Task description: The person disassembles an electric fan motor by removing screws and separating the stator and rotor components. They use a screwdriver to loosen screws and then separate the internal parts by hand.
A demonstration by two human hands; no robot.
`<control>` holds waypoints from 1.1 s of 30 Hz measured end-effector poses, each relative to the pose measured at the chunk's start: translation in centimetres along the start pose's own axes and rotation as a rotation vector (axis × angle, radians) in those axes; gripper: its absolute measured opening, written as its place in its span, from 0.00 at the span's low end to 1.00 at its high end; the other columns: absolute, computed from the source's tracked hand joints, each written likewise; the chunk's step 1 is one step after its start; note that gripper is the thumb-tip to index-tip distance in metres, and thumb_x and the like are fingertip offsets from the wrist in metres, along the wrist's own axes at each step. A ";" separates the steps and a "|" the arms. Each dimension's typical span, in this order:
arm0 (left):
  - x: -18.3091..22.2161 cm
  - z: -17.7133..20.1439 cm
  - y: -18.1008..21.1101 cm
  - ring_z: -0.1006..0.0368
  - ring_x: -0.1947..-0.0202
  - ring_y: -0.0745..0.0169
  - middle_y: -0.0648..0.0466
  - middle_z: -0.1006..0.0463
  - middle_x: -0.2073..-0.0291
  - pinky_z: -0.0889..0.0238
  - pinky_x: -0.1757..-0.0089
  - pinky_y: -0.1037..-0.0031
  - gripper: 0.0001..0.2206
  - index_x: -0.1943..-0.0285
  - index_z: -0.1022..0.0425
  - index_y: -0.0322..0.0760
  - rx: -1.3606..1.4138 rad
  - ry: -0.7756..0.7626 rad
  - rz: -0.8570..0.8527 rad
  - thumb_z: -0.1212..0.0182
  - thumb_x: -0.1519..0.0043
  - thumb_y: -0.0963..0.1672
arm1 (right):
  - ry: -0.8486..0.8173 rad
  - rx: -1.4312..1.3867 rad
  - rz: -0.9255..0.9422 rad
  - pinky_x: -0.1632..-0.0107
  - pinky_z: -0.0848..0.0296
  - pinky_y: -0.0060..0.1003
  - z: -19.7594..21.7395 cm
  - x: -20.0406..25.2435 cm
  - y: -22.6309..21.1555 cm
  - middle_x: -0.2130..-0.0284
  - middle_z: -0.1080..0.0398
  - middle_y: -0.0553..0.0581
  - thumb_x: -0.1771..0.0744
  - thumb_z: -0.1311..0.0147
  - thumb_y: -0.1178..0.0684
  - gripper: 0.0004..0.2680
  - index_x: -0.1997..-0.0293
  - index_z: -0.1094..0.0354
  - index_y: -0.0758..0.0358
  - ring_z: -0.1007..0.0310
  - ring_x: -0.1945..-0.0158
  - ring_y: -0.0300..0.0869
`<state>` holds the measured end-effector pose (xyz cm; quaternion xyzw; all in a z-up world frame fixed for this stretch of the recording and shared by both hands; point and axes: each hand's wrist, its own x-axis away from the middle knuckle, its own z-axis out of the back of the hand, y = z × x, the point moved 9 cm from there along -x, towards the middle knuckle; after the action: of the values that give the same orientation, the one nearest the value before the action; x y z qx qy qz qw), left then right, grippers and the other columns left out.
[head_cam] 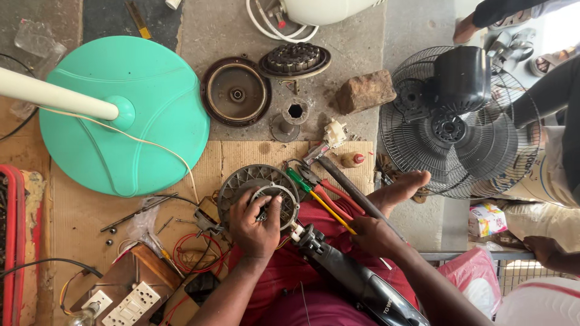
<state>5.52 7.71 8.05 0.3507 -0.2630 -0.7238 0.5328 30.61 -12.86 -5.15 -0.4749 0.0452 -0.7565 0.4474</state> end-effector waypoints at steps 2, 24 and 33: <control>-0.2 0.0 0.1 0.26 0.50 0.51 0.52 0.20 0.51 0.30 0.53 0.64 0.09 0.63 0.19 0.39 -0.001 -0.017 0.000 0.26 0.43 0.47 | -0.036 0.011 -0.106 0.52 0.21 0.44 -0.1 -0.2 1.2 0.60 0.19 0.55 0.37 0.38 0.48 0.11 0.53 0.22 0.56 0.18 0.57 0.47; 0.8 1.3 -1.3 0.28 0.39 0.51 0.44 0.26 0.41 0.34 0.39 0.63 0.15 0.32 0.34 0.29 0.436 0.080 0.039 0.46 0.26 0.42 | 0.015 -0.204 -0.122 0.53 0.23 0.35 4.3 2.8 -2.6 0.62 0.19 0.56 0.34 0.41 0.49 0.13 0.45 0.25 0.59 0.21 0.58 0.37; 1.7 1.9 -2.2 0.27 0.46 0.64 0.51 0.25 0.44 0.32 0.45 0.76 0.11 0.36 0.29 0.33 0.438 0.193 0.146 0.44 0.26 0.41 | 0.082 -0.287 -0.118 0.53 0.24 0.34 4.0 4.3 -2.7 0.62 0.19 0.56 0.32 0.41 0.50 0.11 0.47 0.23 0.62 0.22 0.58 0.37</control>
<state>2.42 6.75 7.21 0.5055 -0.3862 -0.5721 0.5177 31.27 -12.92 1.26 -0.5048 0.1432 -0.7858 0.3274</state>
